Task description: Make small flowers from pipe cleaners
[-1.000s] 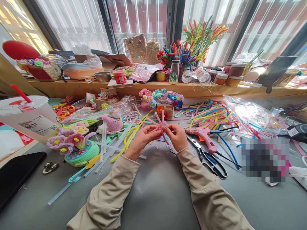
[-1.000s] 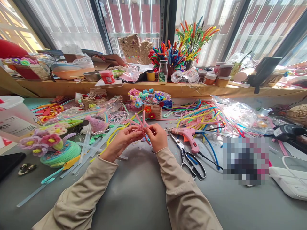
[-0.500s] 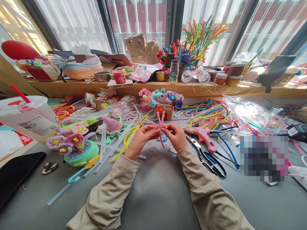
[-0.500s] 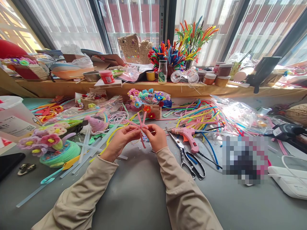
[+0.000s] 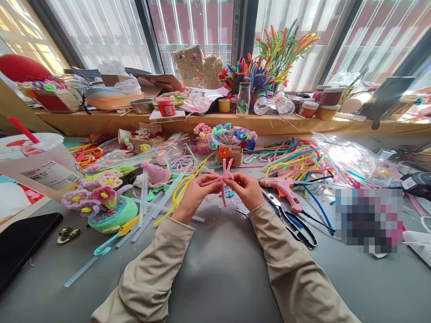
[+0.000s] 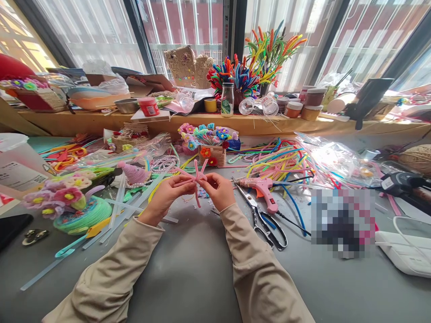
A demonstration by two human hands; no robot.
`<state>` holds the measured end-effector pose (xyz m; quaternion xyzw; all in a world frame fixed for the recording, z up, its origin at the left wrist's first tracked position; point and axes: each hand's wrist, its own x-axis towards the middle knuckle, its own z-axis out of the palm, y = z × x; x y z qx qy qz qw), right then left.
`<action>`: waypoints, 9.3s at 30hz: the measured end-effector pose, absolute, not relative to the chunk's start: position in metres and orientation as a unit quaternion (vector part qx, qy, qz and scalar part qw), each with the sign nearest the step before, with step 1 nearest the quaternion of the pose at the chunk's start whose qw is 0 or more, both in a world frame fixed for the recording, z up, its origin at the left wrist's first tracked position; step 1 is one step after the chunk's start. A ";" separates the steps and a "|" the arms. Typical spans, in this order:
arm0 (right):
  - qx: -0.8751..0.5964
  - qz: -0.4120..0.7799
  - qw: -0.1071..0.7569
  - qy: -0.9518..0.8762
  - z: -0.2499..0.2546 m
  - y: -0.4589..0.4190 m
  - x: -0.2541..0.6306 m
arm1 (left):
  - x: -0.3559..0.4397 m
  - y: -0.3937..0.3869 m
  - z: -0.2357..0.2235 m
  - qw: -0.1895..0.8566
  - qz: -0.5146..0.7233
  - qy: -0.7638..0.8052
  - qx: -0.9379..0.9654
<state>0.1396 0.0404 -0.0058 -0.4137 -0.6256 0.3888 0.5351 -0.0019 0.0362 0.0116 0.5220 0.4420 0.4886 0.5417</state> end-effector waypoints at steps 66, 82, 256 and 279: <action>-0.395 0.194 0.514 -0.736 -0.007 0.035 0.136 | -0.009 0.042 0.002 0.641 0.475 0.435 0.416; -0.392 0.313 0.575 -0.646 -0.008 0.037 0.136 | -0.006 0.039 0.010 0.648 0.503 0.420 0.388; -0.326 0.531 0.586 -0.518 -0.008 0.040 0.134 | -0.005 0.037 0.010 0.676 0.458 0.391 0.423; -0.385 0.456 0.614 -0.516 -0.009 0.043 0.137 | -0.006 0.037 0.011 0.688 0.450 0.370 0.433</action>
